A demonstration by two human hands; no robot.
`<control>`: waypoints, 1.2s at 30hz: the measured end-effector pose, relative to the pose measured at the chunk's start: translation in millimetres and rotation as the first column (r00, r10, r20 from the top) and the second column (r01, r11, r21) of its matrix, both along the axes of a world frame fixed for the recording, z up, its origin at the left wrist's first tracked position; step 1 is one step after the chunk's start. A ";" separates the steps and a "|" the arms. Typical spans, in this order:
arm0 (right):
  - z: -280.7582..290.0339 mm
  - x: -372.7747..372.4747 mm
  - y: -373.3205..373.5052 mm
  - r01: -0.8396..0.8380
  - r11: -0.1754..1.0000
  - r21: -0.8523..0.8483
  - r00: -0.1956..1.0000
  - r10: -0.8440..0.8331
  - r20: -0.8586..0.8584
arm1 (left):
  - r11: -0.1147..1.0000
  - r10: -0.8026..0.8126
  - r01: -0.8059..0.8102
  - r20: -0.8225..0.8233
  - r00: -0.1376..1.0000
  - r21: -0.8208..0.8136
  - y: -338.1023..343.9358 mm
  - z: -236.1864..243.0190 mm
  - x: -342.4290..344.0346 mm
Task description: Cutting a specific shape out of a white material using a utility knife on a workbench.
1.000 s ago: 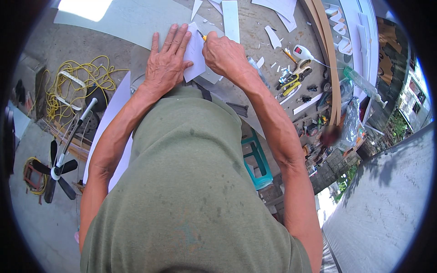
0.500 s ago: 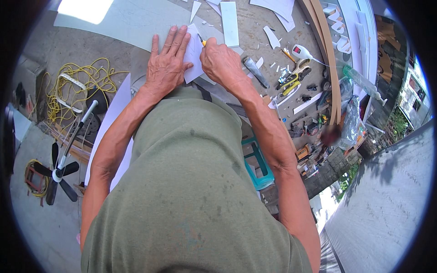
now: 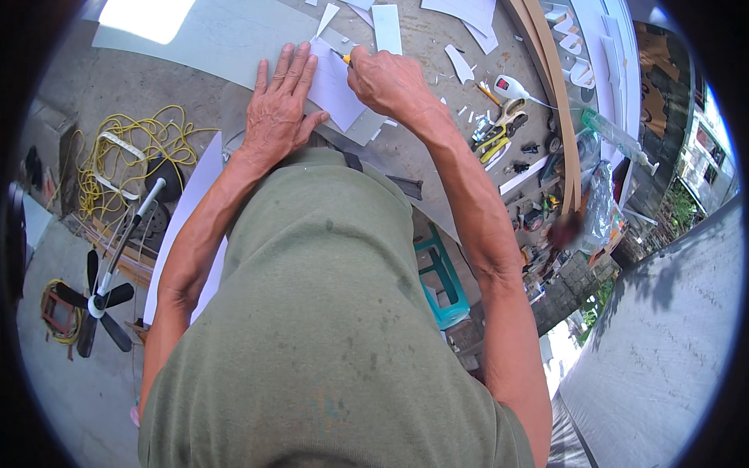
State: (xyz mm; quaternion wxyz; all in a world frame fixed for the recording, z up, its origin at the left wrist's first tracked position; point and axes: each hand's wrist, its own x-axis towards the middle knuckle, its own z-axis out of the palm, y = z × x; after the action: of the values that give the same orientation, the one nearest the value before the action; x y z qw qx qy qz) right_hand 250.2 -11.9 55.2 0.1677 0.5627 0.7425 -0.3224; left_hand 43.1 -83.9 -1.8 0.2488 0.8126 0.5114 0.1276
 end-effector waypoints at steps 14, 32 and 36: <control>-9.5 -4.7 -6.5 0.072 0.997 -0.014 0.995 -0.073 -0.072 | 0.999 0.040 -0.037 -0.124 0.992 0.021 1.4 2.8 10.5; -9.7 -11.9 -20.4 0.171 0.985 -0.029 0.983 -0.172 -0.068 | 0.998 0.066 -0.065 -0.120 0.991 0.013 -0.9 4.3 16.2; -11.1 -11.4 -22.0 0.174 0.984 -0.037 0.981 -0.177 -0.082 | 0.998 0.066 -0.066 -0.128 0.990 0.006 -1.4 4.6 16.6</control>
State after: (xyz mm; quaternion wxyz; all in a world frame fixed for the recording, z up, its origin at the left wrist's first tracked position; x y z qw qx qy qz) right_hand 238.9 -33.8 44.1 0.1152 0.6092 0.6916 -0.3704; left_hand 59.6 -85.3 2.7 0.2102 0.8019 0.5529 0.0837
